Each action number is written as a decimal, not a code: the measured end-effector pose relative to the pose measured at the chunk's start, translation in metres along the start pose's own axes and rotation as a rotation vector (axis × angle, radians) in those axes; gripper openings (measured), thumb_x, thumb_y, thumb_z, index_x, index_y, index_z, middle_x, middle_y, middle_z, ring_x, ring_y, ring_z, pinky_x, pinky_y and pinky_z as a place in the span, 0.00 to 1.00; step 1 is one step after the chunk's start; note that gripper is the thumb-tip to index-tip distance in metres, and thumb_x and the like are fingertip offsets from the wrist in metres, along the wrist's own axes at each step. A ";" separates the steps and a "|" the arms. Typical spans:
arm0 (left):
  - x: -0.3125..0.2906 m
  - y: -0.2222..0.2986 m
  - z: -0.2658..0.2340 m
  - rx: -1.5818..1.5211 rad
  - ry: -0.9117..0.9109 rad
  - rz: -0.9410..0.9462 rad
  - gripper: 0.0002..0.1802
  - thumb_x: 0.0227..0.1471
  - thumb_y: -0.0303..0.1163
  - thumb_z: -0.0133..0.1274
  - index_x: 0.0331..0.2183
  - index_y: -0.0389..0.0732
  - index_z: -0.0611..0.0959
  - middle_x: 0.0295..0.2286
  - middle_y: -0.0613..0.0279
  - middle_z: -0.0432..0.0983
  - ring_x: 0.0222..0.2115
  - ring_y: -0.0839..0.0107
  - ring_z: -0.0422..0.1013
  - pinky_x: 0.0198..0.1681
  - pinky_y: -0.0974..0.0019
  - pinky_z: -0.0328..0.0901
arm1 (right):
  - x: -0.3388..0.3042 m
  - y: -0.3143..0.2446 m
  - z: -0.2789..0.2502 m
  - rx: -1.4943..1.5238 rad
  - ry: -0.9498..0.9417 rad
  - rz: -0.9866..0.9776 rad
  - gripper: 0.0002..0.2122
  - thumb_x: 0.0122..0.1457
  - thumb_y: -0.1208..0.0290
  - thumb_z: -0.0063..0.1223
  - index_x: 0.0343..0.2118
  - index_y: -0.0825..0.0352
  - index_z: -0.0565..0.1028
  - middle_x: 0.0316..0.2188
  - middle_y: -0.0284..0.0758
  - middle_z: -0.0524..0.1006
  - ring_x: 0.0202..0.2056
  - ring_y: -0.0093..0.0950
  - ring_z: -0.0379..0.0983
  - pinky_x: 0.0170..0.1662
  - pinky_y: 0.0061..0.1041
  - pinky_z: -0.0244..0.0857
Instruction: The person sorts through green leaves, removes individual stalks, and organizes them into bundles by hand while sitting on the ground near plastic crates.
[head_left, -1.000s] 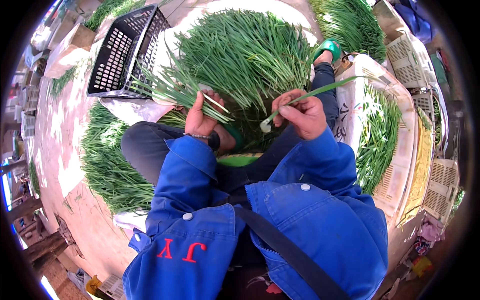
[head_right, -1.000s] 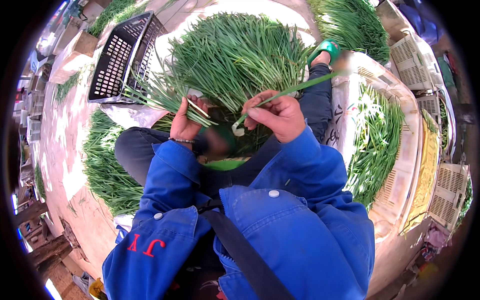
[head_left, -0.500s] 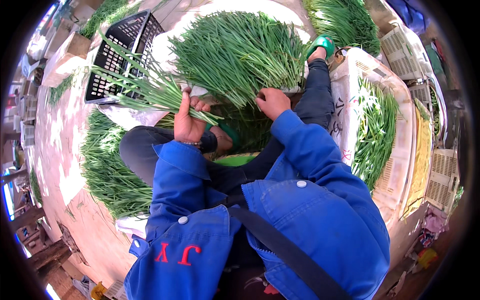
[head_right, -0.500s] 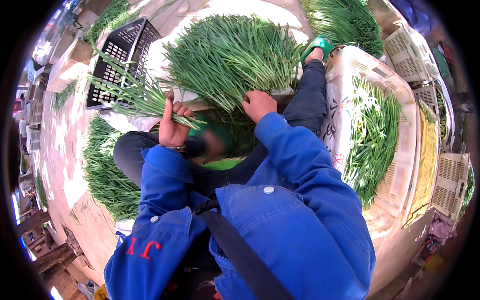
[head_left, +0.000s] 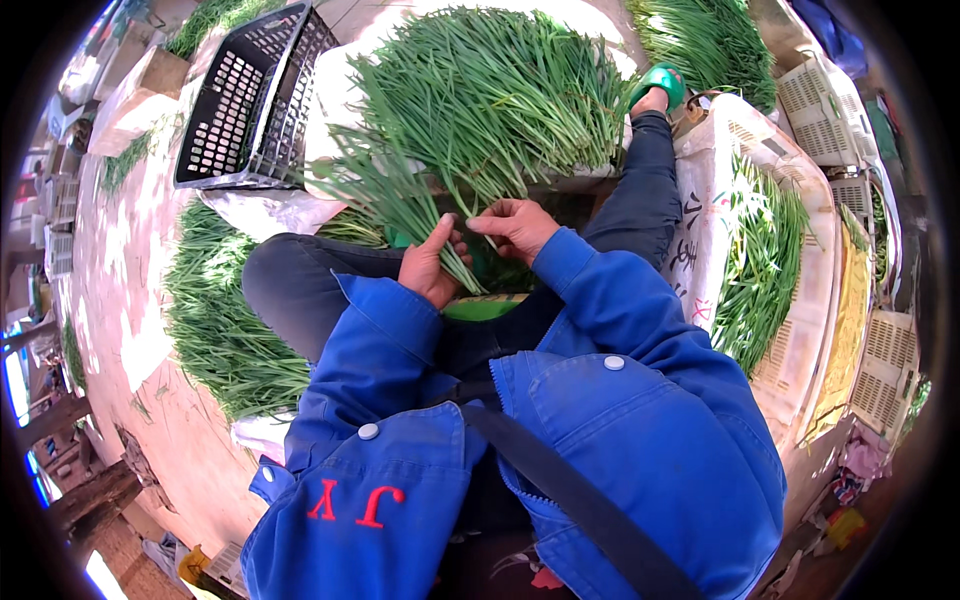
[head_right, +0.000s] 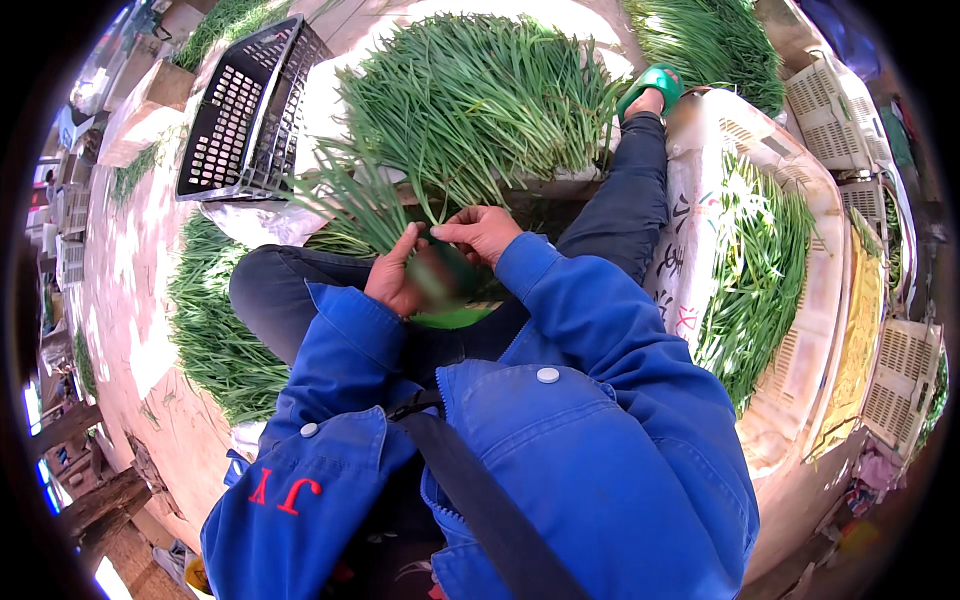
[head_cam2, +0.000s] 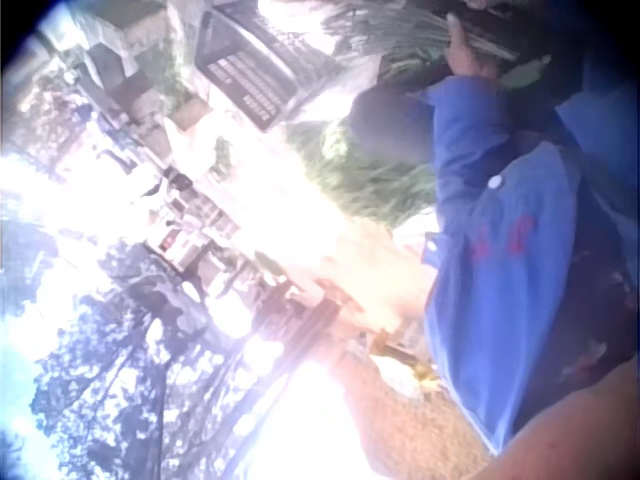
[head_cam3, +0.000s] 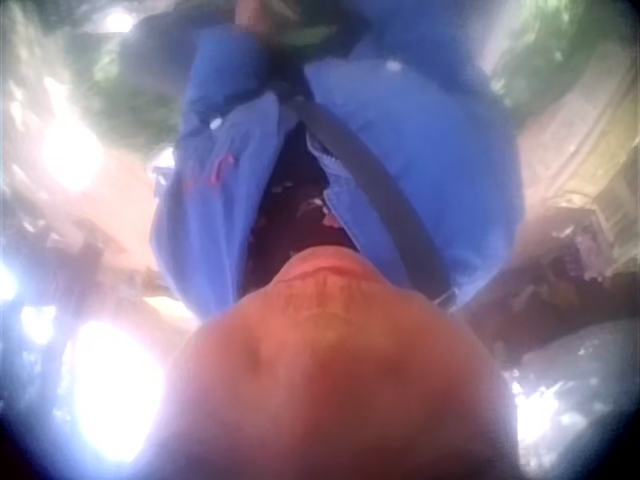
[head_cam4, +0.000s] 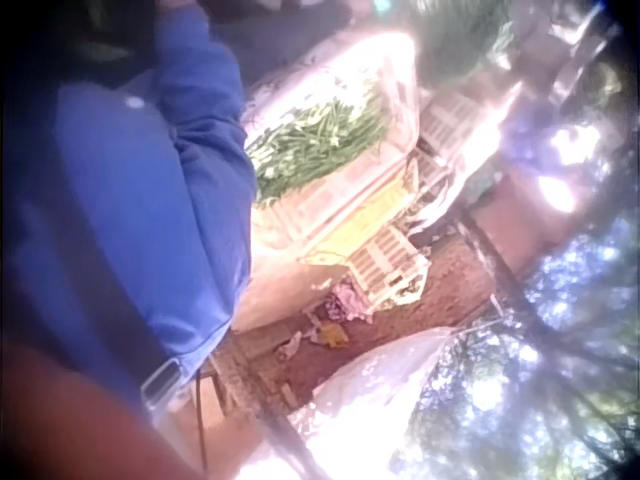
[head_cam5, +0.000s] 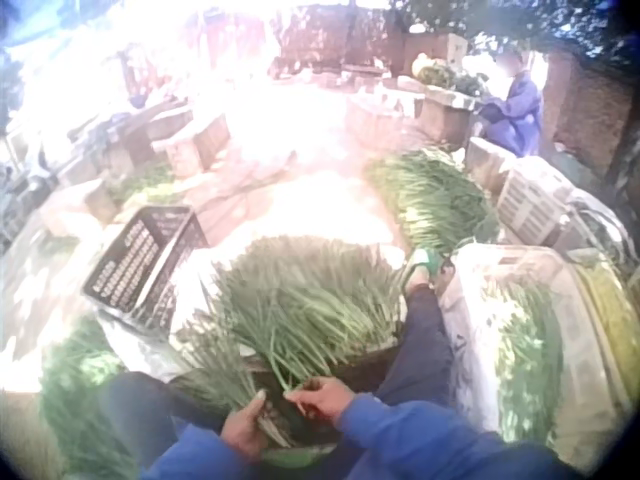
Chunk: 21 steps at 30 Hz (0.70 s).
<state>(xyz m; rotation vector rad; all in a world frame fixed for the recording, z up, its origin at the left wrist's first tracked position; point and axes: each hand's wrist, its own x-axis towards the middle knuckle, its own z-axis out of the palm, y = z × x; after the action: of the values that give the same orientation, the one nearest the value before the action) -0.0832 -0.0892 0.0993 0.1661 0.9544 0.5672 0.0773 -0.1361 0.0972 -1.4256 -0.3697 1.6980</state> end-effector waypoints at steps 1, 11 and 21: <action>0.014 -0.005 -0.013 -0.027 -0.010 -0.057 0.08 0.49 0.35 0.55 0.28 0.44 0.74 0.19 0.68 0.67 0.20 0.74 0.65 0.21 0.69 0.61 | 0.001 0.007 0.004 -0.088 -0.014 -0.073 0.11 0.44 0.66 0.64 0.27 0.63 0.72 0.20 0.25 0.72 0.19 0.14 0.64 0.20 0.14 0.58; 0.029 -0.004 -0.024 0.025 -0.060 -0.144 0.12 0.52 0.40 0.50 0.25 0.41 0.73 0.17 0.69 0.63 0.17 0.75 0.60 0.20 0.68 0.60 | 0.007 0.005 0.011 0.042 0.038 0.110 0.14 0.44 0.60 0.63 0.27 0.63 0.73 0.21 0.25 0.71 0.22 0.14 0.66 0.22 0.14 0.62; 0.028 0.013 -0.029 -0.108 -0.027 -0.030 0.07 0.49 0.32 0.54 0.28 0.41 0.74 0.19 0.61 0.69 0.20 0.68 0.66 0.23 0.67 0.65 | -0.051 -0.057 -0.014 0.150 -0.041 -0.531 0.06 0.50 0.72 0.57 0.29 0.68 0.73 0.21 0.31 0.74 0.21 0.19 0.70 0.24 0.16 0.64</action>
<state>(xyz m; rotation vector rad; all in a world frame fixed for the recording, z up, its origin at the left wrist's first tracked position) -0.0995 -0.0664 0.0670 0.0626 0.8964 0.5861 0.1123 -0.1454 0.1657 -1.0649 -0.5739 1.2910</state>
